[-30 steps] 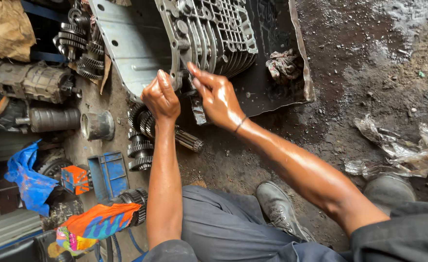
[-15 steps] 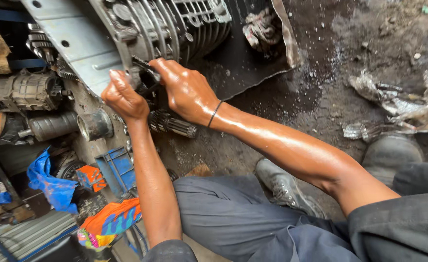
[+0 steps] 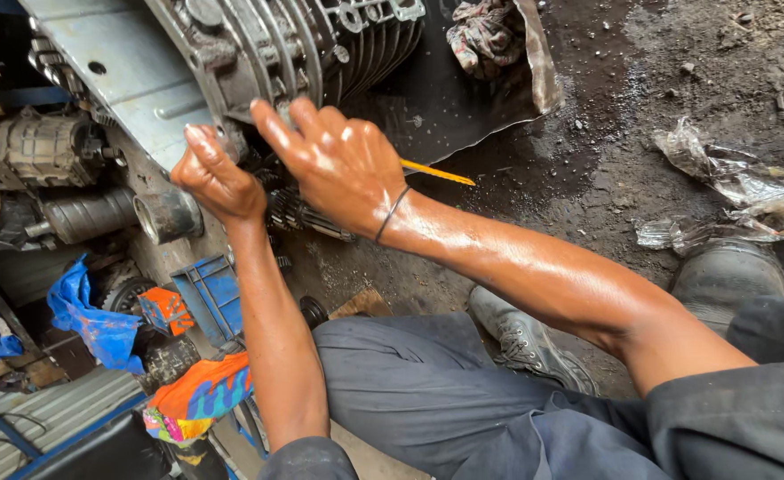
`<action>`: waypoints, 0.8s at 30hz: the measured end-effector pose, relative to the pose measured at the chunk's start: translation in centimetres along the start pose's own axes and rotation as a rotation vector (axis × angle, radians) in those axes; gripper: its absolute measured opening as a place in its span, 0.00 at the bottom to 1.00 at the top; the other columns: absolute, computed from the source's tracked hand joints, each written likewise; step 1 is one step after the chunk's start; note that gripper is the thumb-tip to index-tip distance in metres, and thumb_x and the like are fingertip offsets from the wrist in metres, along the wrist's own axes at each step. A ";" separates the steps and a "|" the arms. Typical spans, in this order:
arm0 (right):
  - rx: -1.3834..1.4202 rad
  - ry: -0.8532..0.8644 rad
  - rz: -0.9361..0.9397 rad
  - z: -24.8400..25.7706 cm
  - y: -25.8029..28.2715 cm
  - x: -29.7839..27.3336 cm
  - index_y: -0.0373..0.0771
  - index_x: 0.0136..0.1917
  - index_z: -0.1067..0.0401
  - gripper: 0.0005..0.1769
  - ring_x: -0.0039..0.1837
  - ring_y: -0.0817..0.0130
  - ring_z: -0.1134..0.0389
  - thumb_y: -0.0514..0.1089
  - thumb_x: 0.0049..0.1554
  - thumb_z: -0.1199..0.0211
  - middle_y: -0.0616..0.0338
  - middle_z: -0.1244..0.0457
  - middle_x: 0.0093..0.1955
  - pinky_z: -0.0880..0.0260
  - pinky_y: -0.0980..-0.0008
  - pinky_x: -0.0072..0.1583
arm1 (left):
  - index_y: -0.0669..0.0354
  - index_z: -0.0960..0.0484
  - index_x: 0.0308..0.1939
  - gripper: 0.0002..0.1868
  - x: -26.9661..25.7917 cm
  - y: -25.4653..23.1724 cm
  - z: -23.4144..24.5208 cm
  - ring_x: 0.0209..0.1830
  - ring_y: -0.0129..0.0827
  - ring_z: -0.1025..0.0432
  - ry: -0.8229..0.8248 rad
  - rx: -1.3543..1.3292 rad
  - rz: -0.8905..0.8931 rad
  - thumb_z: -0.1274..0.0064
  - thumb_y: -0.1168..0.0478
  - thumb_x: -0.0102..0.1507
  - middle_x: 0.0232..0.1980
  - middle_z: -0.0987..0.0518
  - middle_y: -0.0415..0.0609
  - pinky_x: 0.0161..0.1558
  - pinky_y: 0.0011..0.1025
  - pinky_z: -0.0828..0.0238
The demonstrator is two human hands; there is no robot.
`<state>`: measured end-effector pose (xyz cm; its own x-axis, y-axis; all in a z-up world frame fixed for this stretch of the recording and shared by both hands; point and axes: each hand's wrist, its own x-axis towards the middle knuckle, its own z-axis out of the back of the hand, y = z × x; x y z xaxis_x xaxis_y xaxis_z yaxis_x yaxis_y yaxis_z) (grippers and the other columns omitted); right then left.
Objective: The person scrubs a large metal mechanical housing with a cloth, focusing on the internal grooves and surfaces. They repeatedly wipe and rub the component to remove grime and residue.
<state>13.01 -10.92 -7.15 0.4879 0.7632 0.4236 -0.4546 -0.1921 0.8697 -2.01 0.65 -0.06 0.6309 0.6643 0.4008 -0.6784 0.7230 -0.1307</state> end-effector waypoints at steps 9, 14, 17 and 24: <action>-0.198 -0.048 0.002 1.2 1.1 1.6 0.37 0.70 0.34 0.28 0.39 0.66 0.33 0.35 0.55 0.39 0.57 0.39 0.45 0.33 0.66 0.34 | 0.67 0.35 0.27 0.28 0.6 -0.3 -0.3 0.19 0.36 0.41 0.011 0.011 -0.055 0.71 0.54 0.79 0.21 0.39 0.50 0.28 0.40 0.50; -0.160 -0.040 0.019 1.8 1.1 1.3 0.38 0.68 0.35 0.27 0.40 0.63 0.32 0.38 0.55 0.39 0.55 0.39 0.47 0.33 0.64 0.35 | 0.68 0.32 0.27 0.29 0.1 -0.4 0.1 0.19 0.38 0.37 0.007 0.029 -0.046 0.70 0.55 0.79 0.21 0.35 0.52 0.28 0.40 0.48; -0.133 0.009 0.088 2.0 0.2 1.6 0.38 0.67 0.35 0.26 0.40 0.59 0.32 0.37 0.54 0.39 0.54 0.39 0.46 0.33 0.60 0.36 | 0.70 0.31 0.28 0.28 0.6 -0.2 -0.1 0.20 0.40 0.36 -0.002 0.027 -0.038 0.70 0.55 0.79 0.22 0.34 0.53 0.29 0.41 0.46; -0.066 0.043 0.092 1.0 -1.1 1.8 0.42 0.67 0.34 0.25 0.42 0.55 0.31 0.36 0.56 0.40 0.52 0.38 0.47 0.33 0.56 0.38 | 0.71 0.30 0.28 0.28 0.4 -0.3 0.1 0.20 0.44 0.33 -0.012 0.034 -0.015 0.69 0.56 0.77 0.22 0.32 0.57 0.29 0.42 0.44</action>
<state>15.12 -9.97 -7.10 0.4100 0.7702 0.4886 -0.5447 -0.2229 0.8085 -1.57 0.69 0.28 0.6369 0.6508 0.4133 -0.6810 0.7262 -0.0940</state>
